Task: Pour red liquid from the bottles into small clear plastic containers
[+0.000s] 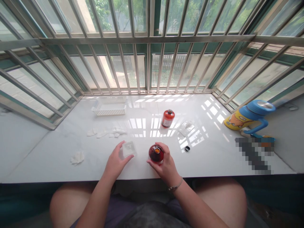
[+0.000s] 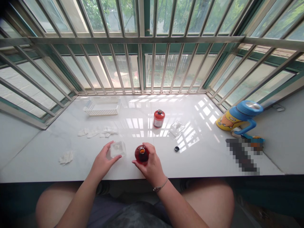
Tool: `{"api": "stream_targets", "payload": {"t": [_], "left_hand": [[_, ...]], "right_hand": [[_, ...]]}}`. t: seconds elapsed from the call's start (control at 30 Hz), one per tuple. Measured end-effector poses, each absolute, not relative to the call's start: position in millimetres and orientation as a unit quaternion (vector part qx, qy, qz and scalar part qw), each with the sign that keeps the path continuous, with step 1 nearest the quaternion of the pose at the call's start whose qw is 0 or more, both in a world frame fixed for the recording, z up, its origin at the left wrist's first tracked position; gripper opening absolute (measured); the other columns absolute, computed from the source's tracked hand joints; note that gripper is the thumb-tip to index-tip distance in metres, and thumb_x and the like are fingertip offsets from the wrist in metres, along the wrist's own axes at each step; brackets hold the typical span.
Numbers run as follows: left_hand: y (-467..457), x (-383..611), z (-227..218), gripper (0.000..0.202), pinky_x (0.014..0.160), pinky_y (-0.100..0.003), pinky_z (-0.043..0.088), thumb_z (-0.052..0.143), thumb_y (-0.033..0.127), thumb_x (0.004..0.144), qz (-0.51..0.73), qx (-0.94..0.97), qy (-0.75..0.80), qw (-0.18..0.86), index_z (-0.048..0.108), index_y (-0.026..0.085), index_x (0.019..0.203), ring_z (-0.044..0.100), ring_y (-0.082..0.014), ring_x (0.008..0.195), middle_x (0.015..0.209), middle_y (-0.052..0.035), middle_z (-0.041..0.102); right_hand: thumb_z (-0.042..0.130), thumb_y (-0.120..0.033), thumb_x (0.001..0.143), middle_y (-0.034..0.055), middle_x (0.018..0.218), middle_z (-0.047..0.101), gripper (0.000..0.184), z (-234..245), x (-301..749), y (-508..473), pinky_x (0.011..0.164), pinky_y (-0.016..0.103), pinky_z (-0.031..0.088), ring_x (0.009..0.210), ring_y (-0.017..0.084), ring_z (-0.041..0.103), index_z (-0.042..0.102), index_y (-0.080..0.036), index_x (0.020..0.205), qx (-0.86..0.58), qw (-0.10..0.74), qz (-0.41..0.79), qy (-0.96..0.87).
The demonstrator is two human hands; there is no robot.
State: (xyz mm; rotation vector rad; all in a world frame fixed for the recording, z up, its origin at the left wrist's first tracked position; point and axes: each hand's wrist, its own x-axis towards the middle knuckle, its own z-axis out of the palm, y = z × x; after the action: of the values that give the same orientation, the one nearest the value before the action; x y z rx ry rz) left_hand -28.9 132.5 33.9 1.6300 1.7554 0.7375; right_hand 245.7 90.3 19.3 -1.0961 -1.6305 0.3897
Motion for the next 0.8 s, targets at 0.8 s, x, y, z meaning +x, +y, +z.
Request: {"api": "stream_targets", "payload": {"t": [0.8], "left_hand": [[63.5, 1.9, 139.3, 0.075, 0.092, -0.046, 0.069, 0.099, 0.058, 0.065, 0.357, 0.680, 0.597, 0.232, 0.066, 0.032, 0.128, 0.078, -0.0328, 0.108, 0.128, -0.0047, 0.076]], "right_hand": [[0.079, -0.020, 0.091, 0.0185, 0.161, 0.051, 0.089, 77.3, 242.6, 20.9, 0.114, 0.069, 0.056, 0.147, 0.042, 0.055, 0.034, -0.030, 0.167, -0.433, 0.533, 0.141, -0.713]]}}
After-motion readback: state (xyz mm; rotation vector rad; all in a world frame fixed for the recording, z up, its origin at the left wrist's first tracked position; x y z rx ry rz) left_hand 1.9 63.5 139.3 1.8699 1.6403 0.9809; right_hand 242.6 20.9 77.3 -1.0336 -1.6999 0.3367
